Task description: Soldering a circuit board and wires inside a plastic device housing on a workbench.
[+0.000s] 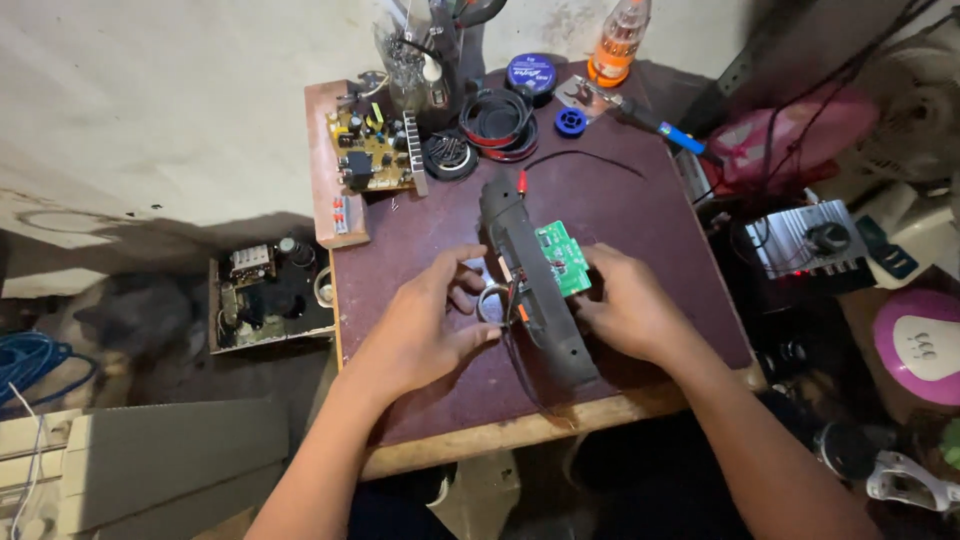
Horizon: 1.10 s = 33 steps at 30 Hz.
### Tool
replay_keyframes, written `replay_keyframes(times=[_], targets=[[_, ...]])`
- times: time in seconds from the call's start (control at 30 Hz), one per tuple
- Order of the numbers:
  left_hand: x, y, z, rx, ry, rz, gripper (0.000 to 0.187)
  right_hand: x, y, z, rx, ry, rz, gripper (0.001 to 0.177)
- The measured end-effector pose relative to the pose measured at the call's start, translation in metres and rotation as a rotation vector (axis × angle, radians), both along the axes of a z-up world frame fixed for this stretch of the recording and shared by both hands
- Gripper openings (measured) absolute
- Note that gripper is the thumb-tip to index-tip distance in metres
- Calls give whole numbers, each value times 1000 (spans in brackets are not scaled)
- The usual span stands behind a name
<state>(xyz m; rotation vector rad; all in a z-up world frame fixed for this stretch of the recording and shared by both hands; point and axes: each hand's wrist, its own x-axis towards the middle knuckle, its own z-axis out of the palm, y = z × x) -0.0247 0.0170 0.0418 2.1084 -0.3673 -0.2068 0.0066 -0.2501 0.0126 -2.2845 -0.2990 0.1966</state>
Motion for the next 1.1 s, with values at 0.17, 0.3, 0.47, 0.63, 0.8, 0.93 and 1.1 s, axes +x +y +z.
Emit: replay_keyframes(times=[0.17, 0.3, 0.47, 0.63, 0.8, 0.93, 1.1], targets=[[-3, 3, 27, 23, -52, 22, 70, -7, -8, 5, 63, 29, -11, 43], [-6, -8, 37, 2, -452, -67, 55, -14, -8, 13, -37, 68, -40, 40], [2, -24, 40, 135, -617, -198, 59, -15, -6, 13, 27, -39, 37, 34], [6, -28, 37, 205, -715, -216, 55, -18, -5, 19, 28, -13, 21, 25], [3, -27, 36, 83, -612, -115, 63, -15, -11, 7, 165, -109, -2, 28], [3, -33, 36, 77, -584, -112, 70, -15, -3, 39, 344, 79, -316, 19], [3, -40, 30, 161, -498, -66, 101, 7, -20, 70, 405, 135, 279, 97]])
